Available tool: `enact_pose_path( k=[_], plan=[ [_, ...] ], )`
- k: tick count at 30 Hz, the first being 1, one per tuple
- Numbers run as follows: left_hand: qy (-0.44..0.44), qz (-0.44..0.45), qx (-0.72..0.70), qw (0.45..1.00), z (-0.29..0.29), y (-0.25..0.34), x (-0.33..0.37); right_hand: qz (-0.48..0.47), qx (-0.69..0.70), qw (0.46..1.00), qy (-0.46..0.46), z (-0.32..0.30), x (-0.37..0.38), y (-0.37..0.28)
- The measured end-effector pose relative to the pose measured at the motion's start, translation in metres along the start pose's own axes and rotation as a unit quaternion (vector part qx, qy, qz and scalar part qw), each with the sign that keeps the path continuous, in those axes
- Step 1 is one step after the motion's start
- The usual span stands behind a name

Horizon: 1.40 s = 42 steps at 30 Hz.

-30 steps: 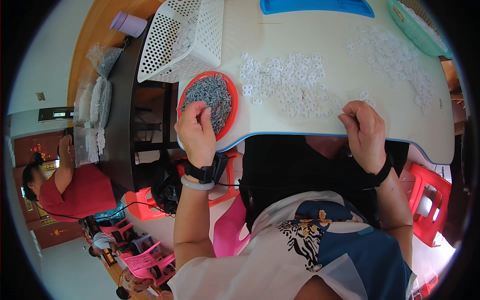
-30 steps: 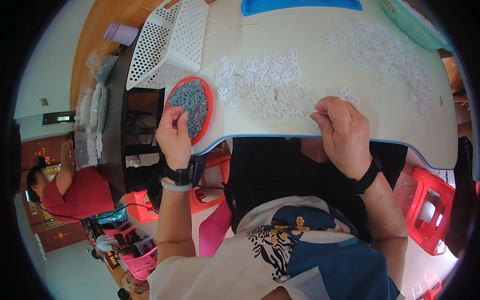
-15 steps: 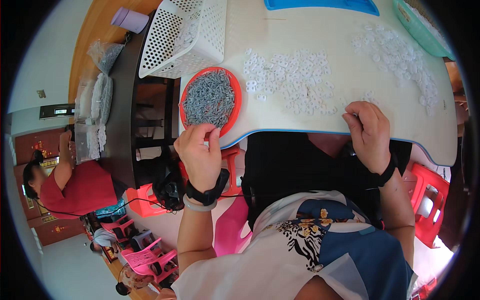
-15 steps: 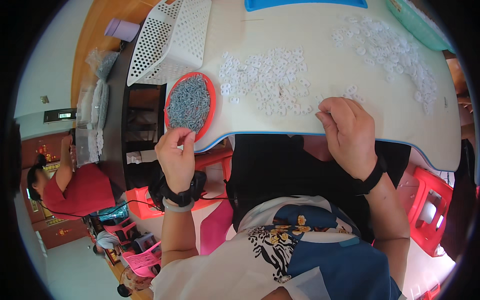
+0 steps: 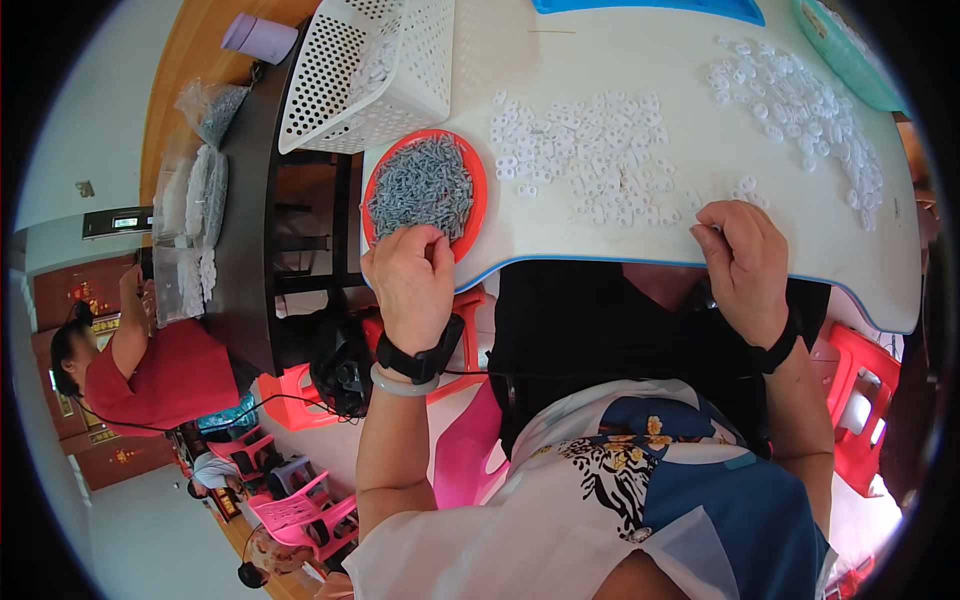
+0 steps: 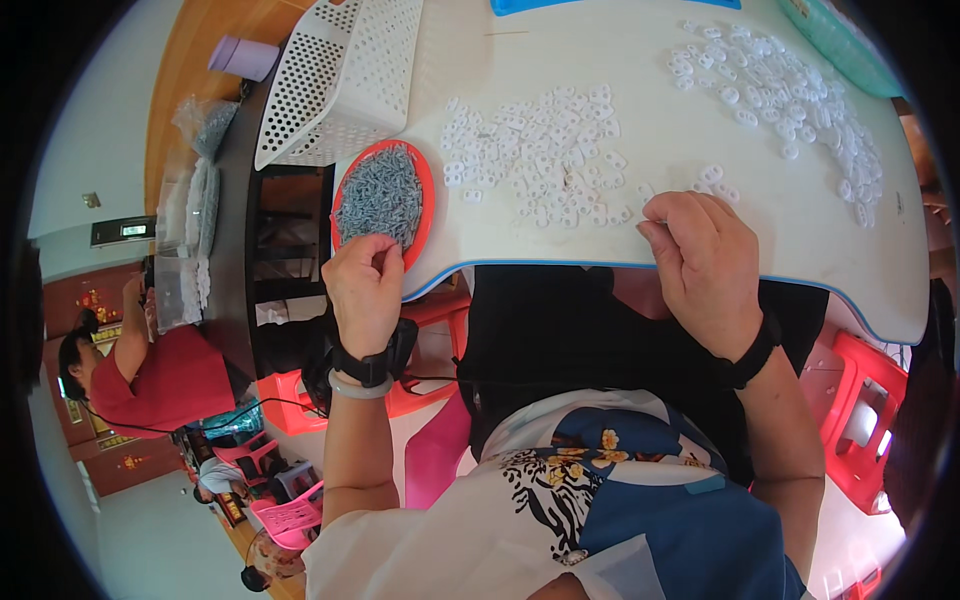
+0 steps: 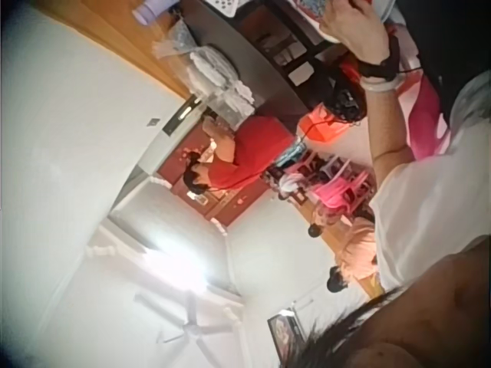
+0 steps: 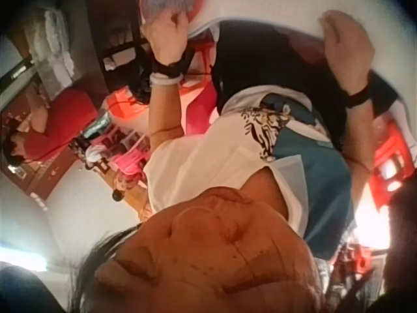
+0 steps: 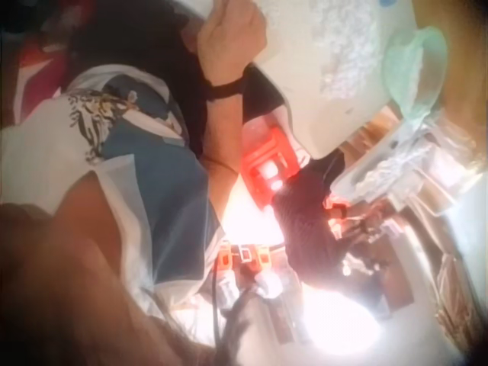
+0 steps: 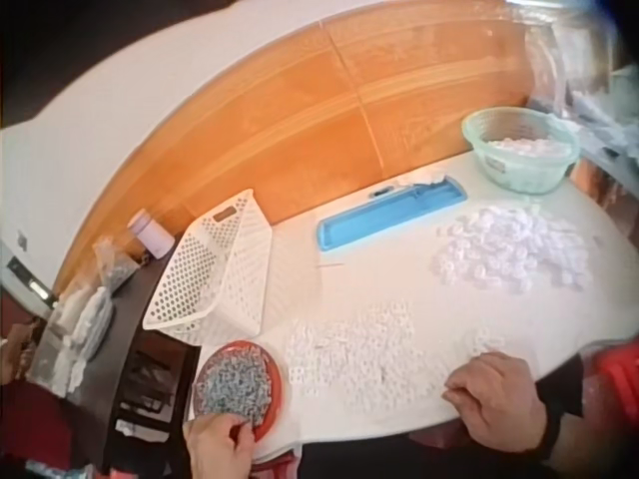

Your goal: Manually assembling small plastic components by inserting metal springs into plastic housings.

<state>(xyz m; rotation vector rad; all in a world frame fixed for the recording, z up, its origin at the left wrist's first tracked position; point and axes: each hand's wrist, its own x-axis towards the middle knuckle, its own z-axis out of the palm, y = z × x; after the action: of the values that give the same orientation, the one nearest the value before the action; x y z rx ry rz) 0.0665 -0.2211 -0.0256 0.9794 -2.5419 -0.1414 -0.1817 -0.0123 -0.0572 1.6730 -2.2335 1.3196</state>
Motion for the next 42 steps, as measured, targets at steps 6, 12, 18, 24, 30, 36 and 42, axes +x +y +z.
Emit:
enact_pose_path(
  k=[6, 12, 18, 24, 30, 36, 42],
  plan=[
    [-0.013, -0.046, -0.01, 0.999, 0.003, 0.001, 0.001, -0.006, -0.003, 1.0, -0.002, 0.001, 0.001, 0.0],
    [-0.021, -0.022, 0.012, 0.999, 0.004, -0.001, 0.004, -0.008, 0.001, 1.0, -0.003, 0.001, 0.001, 0.0],
    [-0.009, -0.035, 0.036, 0.999, 0.003, -0.001, 0.004, -0.013, -0.001, 1.0, -0.004, 0.0, 0.002, 0.0],
    [-0.003, -0.02, -0.046, 0.999, 0.001, 0.011, 0.006, -0.018, -0.002, 1.0, 0.005, 0.002, 0.001, 0.0],
    [-0.038, -0.03, -0.039, 0.998, 0.003, 0.005, 0.009, -0.02, 0.0, 1.0, 0.002, 0.002, 0.002, 0.0],
    [-0.013, 0.042, 0.046, 0.998, 0.008, 0.008, 0.009, -0.024, 0.001, 1.0, 0.013, 0.002, 0.001, 0.001],
    [0.005, 0.022, 0.071, 0.997, 0.009, 0.008, 0.009, -0.026, -0.001, 1.0, 0.005, 0.002, 0.001, 0.002]
  ],
)
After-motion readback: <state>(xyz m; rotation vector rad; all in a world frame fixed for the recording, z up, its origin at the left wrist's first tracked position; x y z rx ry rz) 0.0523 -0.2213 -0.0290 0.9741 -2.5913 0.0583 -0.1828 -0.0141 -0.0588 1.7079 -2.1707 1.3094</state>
